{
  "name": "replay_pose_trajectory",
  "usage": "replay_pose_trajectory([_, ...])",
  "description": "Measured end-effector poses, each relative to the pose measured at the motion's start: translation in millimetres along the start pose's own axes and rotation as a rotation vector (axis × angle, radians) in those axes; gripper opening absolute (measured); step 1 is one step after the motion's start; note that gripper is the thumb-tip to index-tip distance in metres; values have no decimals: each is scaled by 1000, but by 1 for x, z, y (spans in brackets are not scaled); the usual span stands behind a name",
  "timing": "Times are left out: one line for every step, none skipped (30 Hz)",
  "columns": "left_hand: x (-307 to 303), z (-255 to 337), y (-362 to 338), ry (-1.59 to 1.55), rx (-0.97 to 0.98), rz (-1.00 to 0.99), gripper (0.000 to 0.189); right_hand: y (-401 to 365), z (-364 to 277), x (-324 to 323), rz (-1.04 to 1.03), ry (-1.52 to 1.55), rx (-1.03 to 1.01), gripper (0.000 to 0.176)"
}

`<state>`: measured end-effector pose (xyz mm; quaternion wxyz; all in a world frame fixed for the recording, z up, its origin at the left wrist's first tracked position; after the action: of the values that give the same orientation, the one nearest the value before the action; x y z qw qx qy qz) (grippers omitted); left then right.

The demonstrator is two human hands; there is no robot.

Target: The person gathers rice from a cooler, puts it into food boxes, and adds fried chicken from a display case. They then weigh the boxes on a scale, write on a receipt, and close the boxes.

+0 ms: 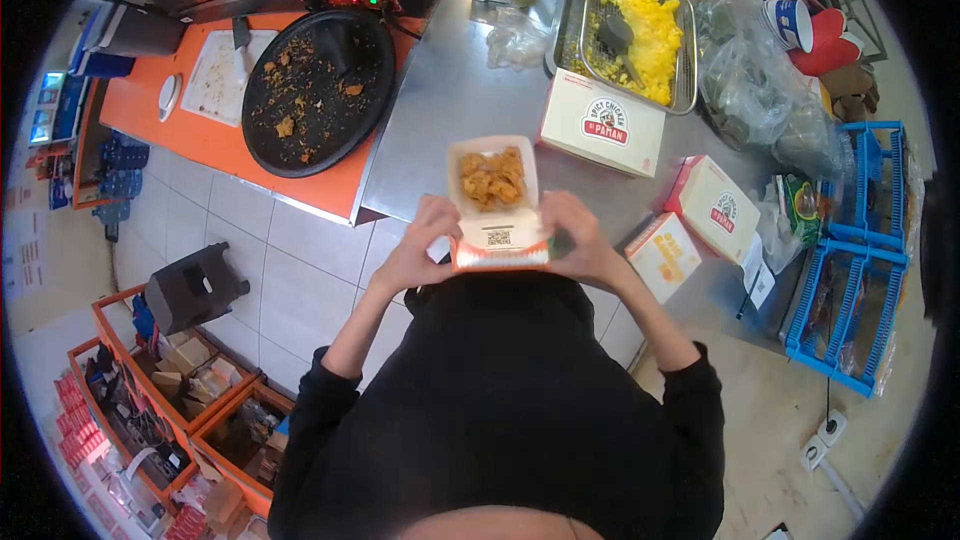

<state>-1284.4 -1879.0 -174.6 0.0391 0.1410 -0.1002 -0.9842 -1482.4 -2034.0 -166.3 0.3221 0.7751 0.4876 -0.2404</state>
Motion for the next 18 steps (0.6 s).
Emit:
replay_pose_trajectory([-5,3,1,-46,-56,56,29,-4,-3,-1,68,11,102,39])
replay_pose_trajectory([-8,5,2,-93,-113,112,29,-7,-5,-1,135,22,203,41])
replay_pose_trajectory([-6,5,7,-13,-69,170,31,-10,-2,4,192,-77,234,38])
replay_pose_trajectory([-3,2,10,-41,-131,210,31,-9,0,8,262,-144,316,38])
replay_pose_trajectory([1,-4,13,-69,-193,247,31,-7,1,13,333,-212,401,39])
replay_pose_trajectory([3,-10,16,-98,-255,280,31,-7,4,17,406,-280,489,40])
replay_pose_trajectory([5,-16,19,-75,-338,234,30,-7,12,22,449,-156,582,35])
replay_pose_trajectory([9,-19,21,-131,-377,255,28,-10,16,26,415,157,736,33])
replay_pose_trajectory([14,-22,24,-187,-415,274,27,-13,17,30,378,474,877,31])
replay_pose_trajectory([19,-26,27,-243,-449,289,26,-12,15,30,340,795,1001,29])
replay_pose_trajectory([20,-35,25,-301,-486,251,28,-17,18,39,370,908,999,26])
replay_pose_trajectory([20,-47,18,-362,-519,205,29,-23,19,44,416,957,991,26])
replay_pose_trajectory([21,-53,15,-424,-551,154,30,-21,13,46,468,1003,983,26])
replay_pose_trajectory([23,-47,19,-511,-568,185,29,-19,8,47,524,1047,974,25])
replay_pose_trajectory([24,-38,20,-596,-590,213,27,-20,5,47,530,1043,930,25])
replay_pose_trajectory([26,-33,20,-679,-618,240,26,-21,2,47,536,1039,888,25])
replay_pose_trajectory([28,-34,18,-752,-630,221,26,-23,0,46,541,1037,846,25])
replay_pose_trajectory([29,-39,14,-822,-646,201,26,-26,-3,46,563,1007,841,24])
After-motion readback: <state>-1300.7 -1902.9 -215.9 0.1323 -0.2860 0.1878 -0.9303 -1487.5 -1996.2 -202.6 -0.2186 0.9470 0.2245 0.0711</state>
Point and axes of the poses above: each hand's wrist, its own y-axis towards the middle knuckle, its own x-axis out of the palm, z = x × y, the point moved 1 cm from there along y, towards the middle knuckle, and after that the axes turned 13 degrees about -y, right-handed, at the moved point
